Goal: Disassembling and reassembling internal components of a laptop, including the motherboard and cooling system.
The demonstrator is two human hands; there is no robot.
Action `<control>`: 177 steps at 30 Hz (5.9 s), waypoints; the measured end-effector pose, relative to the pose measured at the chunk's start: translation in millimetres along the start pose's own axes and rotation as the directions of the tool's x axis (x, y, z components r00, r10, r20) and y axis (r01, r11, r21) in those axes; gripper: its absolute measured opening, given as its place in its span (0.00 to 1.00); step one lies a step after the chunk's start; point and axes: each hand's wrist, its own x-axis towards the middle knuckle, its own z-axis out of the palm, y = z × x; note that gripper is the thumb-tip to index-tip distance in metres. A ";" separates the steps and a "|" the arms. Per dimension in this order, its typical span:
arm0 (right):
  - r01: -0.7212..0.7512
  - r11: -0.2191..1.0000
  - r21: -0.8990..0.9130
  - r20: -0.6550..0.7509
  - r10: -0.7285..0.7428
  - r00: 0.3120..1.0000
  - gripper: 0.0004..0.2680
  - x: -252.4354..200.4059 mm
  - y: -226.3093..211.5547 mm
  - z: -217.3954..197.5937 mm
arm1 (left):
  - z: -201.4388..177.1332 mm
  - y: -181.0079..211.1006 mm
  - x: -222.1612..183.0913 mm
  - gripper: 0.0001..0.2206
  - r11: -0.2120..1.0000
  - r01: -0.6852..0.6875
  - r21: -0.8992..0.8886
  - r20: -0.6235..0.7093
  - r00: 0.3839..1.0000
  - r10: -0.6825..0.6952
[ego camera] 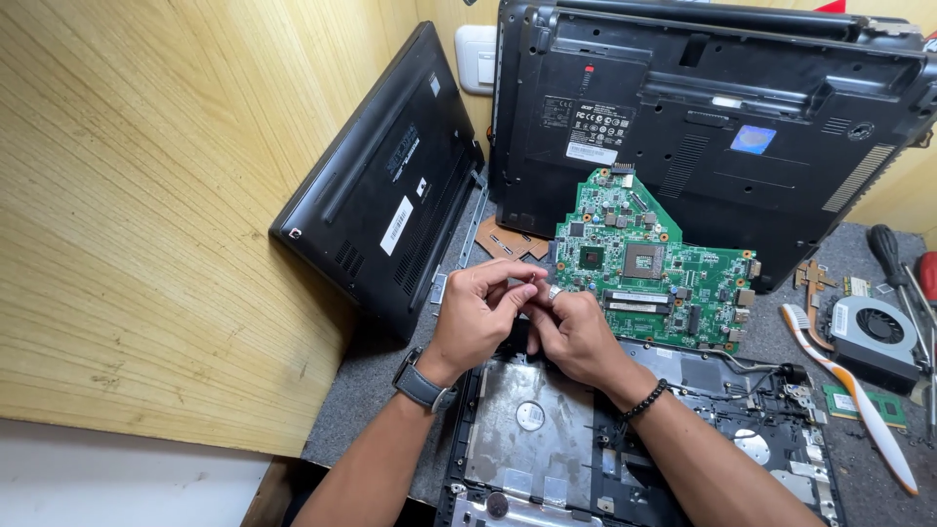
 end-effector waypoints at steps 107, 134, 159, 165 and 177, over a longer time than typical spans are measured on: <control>-0.162 0.797 -0.582 -0.606 -0.292 0.740 0.03 -148.6 24.3 -224.2 | 260.4 8.5 22.0 0.05 0.876 -0.354 0.328 0.788 0.615 -0.046; -0.255 0.617 -0.744 -0.071 0.307 0.949 0.08 -164.3 -7.3 -243.8 | 253.6 -11.0 11.4 0.05 0.931 -0.192 0.310 0.698 0.711 -0.086; -0.141 0.456 -0.879 -0.034 0.234 0.972 0.08 -172.7 12.8 -243.0 | 252.7 -11.7 9.9 0.04 0.942 -0.147 0.301 0.675 0.731 -0.101; -0.154 0.468 -0.870 -0.060 0.209 0.976 0.09 -170.1 5.5 -241.0 | 253.3 -12.7 9.6 0.04 0.940 -0.151 0.305 0.673 0.733 -0.100; -0.142 0.391 -0.910 -0.049 0.238 0.970 0.09 -174.4 13.9 -240.2 | 254.0 -14.1 8.8 0.05 0.942 -0.159 0.297 0.663 0.744 -0.083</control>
